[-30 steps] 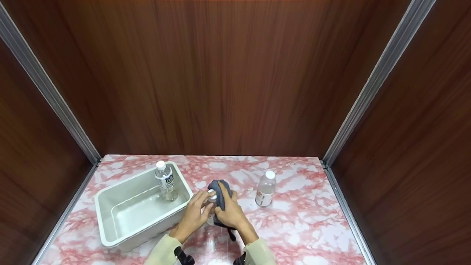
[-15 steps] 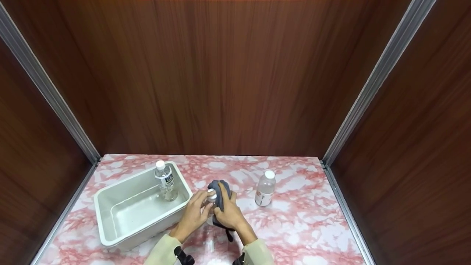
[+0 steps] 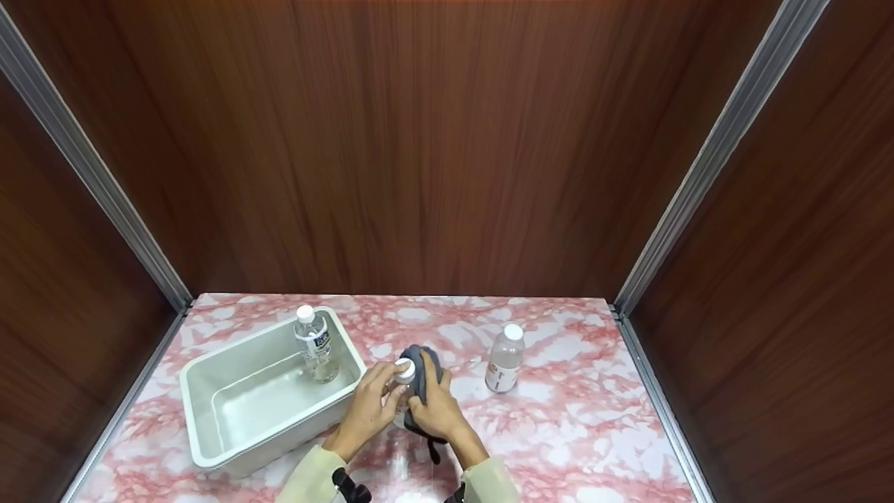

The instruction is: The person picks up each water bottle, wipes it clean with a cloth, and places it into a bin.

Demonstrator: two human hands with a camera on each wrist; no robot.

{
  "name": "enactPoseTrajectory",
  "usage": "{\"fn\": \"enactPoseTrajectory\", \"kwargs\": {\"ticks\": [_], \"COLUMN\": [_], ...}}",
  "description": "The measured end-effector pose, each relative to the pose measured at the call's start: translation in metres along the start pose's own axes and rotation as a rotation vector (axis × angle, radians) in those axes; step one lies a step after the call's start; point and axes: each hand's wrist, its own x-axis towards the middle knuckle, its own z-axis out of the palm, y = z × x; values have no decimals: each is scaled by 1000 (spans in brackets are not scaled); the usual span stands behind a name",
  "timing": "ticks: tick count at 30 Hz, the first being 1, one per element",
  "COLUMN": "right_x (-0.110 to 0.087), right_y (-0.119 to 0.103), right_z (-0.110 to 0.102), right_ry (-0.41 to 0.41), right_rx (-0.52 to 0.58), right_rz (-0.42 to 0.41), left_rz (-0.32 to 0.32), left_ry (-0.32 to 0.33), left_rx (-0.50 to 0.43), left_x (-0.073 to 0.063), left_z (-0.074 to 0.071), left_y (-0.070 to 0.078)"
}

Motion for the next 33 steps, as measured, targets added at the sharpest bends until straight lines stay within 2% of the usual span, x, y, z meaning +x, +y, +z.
{"fn": "enactPoseTrajectory", "kwargs": {"ticks": [11,23,33], "right_x": [-2,-5,-7], "right_y": [-1,4,6], "right_z": [4,6,9], "right_ry": [-3,0,-8], "right_rx": [13,35,29], "right_rz": [22,51,42], "left_rz": [6,-4,-6], "left_ry": [30,26,25], "left_rx": [-2,-3,-10], "left_x": [-2,-2,-3], "left_z": [0,1,1], "left_y": [2,4,3]}}
